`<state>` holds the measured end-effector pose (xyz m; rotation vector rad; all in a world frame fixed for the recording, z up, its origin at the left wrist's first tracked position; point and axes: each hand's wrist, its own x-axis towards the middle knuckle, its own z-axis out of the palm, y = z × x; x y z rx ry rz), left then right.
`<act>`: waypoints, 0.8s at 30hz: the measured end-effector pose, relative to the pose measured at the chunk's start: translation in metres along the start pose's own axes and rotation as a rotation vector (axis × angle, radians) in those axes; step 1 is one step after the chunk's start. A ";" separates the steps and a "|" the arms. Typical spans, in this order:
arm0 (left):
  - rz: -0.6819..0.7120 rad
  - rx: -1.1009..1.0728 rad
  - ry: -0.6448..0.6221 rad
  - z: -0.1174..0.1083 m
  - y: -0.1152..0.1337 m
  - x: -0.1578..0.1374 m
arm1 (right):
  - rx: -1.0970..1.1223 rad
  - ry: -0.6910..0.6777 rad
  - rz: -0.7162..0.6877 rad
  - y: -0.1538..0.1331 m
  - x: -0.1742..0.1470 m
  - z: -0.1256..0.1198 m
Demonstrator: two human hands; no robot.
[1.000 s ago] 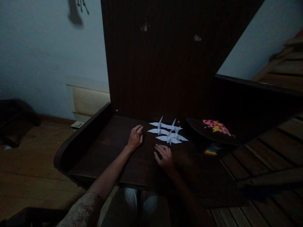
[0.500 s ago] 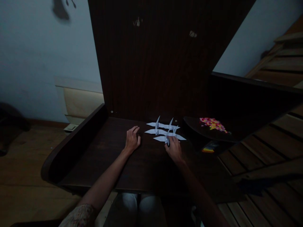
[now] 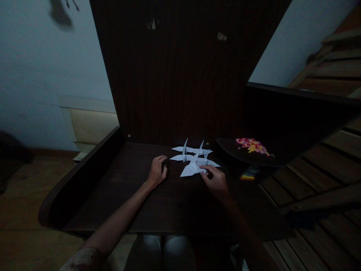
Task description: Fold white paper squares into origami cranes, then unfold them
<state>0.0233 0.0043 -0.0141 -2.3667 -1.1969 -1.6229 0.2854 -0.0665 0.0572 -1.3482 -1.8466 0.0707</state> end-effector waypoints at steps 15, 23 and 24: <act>-0.490 -0.604 -0.056 -0.010 0.023 0.019 | 0.215 0.078 -0.318 -0.027 0.020 0.079; -0.671 -0.518 -0.007 -0.013 0.029 0.016 | 0.253 0.026 -0.190 -0.033 0.009 0.107; -0.691 -0.538 -0.001 -0.014 0.029 0.017 | 0.262 0.032 -0.174 -0.033 0.007 0.109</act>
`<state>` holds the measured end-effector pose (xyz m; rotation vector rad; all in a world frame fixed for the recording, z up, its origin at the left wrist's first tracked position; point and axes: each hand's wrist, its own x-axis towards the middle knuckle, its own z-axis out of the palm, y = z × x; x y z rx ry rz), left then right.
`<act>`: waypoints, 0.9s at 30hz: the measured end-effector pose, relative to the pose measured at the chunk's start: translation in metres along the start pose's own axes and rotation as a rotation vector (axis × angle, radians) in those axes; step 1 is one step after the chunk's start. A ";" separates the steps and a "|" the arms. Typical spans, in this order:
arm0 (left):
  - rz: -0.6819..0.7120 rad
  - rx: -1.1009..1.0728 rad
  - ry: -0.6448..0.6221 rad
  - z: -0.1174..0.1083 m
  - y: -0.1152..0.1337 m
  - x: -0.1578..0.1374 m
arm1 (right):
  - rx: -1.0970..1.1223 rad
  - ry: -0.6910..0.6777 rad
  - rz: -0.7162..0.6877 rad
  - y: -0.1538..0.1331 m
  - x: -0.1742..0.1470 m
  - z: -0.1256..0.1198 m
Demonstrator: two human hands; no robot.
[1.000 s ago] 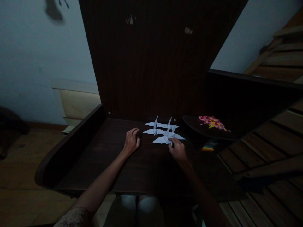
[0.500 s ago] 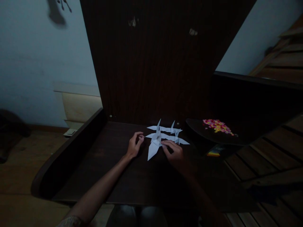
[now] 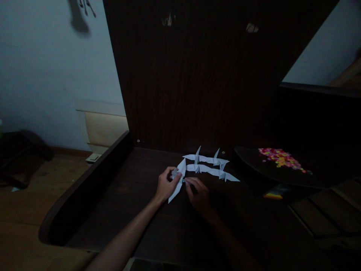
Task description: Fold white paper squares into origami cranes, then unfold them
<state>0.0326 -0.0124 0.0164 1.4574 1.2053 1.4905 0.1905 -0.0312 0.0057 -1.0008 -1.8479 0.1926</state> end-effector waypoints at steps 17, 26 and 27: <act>-0.334 -0.521 0.007 -0.004 -0.010 0.012 | 0.238 0.190 0.321 -0.002 -0.002 0.000; -0.411 -0.728 -0.148 -0.008 -0.003 0.018 | 0.536 0.151 0.516 0.008 -0.002 0.007; -0.415 -0.743 -0.175 -0.009 -0.003 0.018 | 0.539 0.129 0.535 0.009 -0.003 0.008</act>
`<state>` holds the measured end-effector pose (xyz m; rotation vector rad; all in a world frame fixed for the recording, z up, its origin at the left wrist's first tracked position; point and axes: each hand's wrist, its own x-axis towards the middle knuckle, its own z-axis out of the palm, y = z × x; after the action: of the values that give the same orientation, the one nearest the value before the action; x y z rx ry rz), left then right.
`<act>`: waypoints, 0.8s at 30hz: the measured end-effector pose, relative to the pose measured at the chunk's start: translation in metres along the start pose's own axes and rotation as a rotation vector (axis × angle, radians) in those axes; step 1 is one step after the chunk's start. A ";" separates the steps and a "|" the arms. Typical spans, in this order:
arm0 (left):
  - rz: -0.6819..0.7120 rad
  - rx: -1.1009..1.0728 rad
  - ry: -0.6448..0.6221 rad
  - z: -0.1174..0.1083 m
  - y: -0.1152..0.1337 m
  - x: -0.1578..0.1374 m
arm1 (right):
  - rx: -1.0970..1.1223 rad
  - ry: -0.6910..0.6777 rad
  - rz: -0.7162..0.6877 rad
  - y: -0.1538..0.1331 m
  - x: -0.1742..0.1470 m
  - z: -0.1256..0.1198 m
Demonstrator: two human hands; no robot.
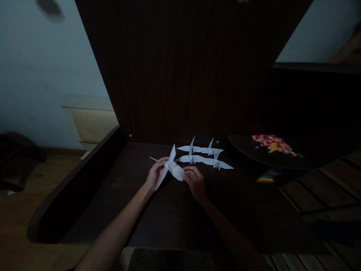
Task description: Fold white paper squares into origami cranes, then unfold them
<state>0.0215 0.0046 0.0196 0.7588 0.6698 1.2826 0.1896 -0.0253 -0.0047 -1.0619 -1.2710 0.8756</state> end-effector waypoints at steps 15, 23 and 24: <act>0.079 0.312 -0.077 0.009 -0.007 -0.013 | -0.133 -0.132 -0.039 -0.011 -0.006 0.001; -0.034 0.111 -0.097 0.015 -0.009 -0.014 | -0.017 -0.068 0.037 -0.016 -0.005 0.003; -0.050 0.083 -0.096 0.016 -0.008 -0.014 | 0.007 -0.063 0.046 -0.016 -0.005 0.003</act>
<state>0.0369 -0.0118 0.0229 0.8612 0.6630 1.1711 0.1853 -0.0344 0.0087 -1.0685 -1.2989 0.9543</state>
